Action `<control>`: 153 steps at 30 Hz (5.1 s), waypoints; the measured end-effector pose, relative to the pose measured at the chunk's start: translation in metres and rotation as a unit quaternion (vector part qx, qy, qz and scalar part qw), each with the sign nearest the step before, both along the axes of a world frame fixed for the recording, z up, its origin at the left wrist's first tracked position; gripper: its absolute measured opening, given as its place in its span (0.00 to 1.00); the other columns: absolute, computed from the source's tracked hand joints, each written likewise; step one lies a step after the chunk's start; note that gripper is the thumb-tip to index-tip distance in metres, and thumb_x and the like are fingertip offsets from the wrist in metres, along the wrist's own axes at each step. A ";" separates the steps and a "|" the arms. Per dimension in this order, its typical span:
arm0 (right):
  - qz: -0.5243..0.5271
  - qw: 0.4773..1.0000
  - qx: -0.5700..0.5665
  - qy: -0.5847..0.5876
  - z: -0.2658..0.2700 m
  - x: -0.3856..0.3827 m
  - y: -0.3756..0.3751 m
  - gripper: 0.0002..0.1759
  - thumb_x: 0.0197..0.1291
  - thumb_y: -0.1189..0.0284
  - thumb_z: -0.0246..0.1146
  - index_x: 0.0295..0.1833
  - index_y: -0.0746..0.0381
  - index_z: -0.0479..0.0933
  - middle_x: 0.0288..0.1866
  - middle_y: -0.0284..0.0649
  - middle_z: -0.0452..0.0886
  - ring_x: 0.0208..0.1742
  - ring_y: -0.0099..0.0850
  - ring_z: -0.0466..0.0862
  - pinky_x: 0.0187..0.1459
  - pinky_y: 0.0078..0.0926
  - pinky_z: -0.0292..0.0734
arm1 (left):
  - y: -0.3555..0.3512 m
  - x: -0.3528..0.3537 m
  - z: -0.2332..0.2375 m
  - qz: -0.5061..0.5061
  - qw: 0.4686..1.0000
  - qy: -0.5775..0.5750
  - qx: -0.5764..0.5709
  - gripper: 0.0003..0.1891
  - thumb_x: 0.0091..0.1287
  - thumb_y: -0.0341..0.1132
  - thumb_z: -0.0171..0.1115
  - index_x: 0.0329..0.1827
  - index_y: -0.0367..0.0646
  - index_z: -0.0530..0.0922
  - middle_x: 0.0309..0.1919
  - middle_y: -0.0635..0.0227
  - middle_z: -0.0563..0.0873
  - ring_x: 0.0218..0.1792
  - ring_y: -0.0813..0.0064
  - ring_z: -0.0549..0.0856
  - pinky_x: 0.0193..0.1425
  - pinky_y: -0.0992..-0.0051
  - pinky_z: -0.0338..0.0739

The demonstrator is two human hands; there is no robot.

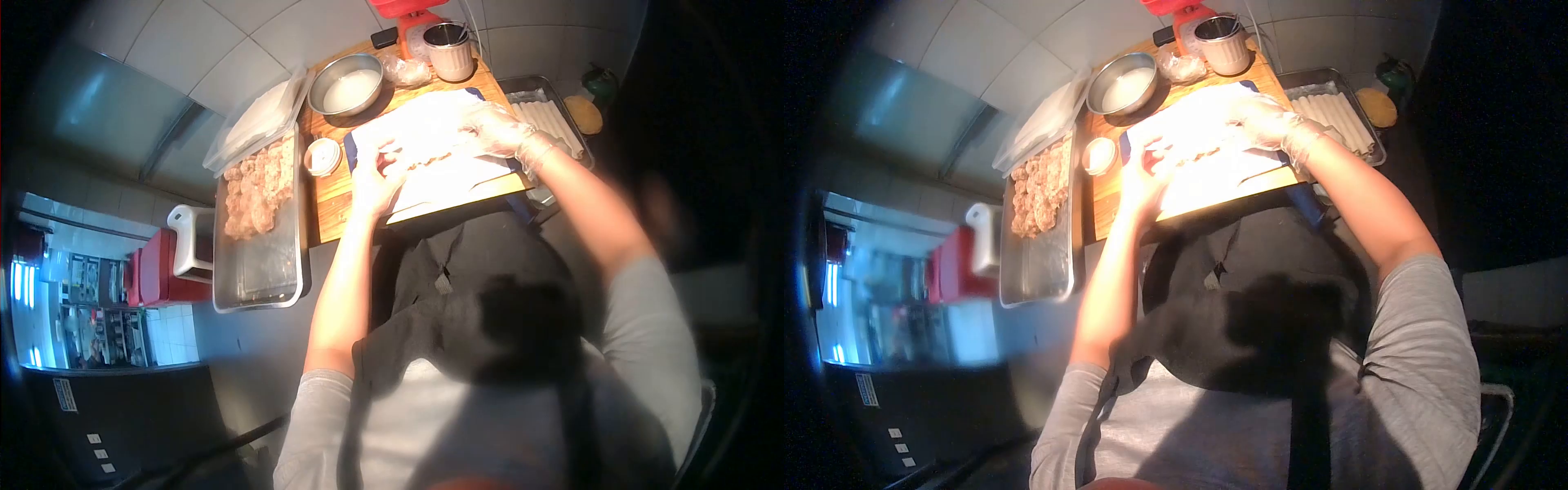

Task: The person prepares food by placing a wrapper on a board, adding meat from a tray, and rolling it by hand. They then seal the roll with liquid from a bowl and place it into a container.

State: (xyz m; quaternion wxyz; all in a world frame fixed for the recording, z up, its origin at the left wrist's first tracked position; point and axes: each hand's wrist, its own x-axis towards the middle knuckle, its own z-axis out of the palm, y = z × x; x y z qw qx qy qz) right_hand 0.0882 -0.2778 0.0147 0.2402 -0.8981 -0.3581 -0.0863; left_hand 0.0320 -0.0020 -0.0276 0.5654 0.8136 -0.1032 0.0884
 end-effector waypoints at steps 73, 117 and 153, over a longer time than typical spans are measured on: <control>0.036 0.993 0.049 0.099 0.031 0.022 -0.050 0.49 0.37 0.60 0.79 0.69 0.62 0.72 0.62 0.47 0.78 0.63 0.40 0.78 0.66 0.32 0.71 | -0.009 0.010 0.064 -0.037 0.946 -0.034 0.319 0.50 0.36 0.40 0.85 0.69 0.47 0.73 0.63 0.59 0.80 0.63 0.64 0.79 0.72 0.67 0.70; 0.051 0.994 0.016 -0.091 0.027 -0.019 0.053 0.22 0.58 0.48 0.67 0.49 0.52 0.85 0.46 0.40 0.85 0.47 0.40 0.84 0.50 0.36 0.79 | -0.014 -0.015 0.046 -0.023 0.993 -0.024 0.118 0.09 0.61 0.28 0.70 0.42 0.38 0.81 0.36 0.65 0.87 0.39 0.77 0.85 0.46 0.75 0.80; 0.003 0.999 -0.050 -0.013 0.000 -0.003 0.026 0.23 0.48 0.66 0.75 0.51 0.60 0.82 0.47 0.43 0.81 0.48 0.36 0.82 0.52 0.32 0.78 | 0.001 0.004 0.023 -0.047 0.994 0.014 0.098 0.24 0.58 0.41 0.74 0.56 0.45 0.80 0.42 0.62 0.87 0.46 0.71 0.86 0.52 0.70 0.80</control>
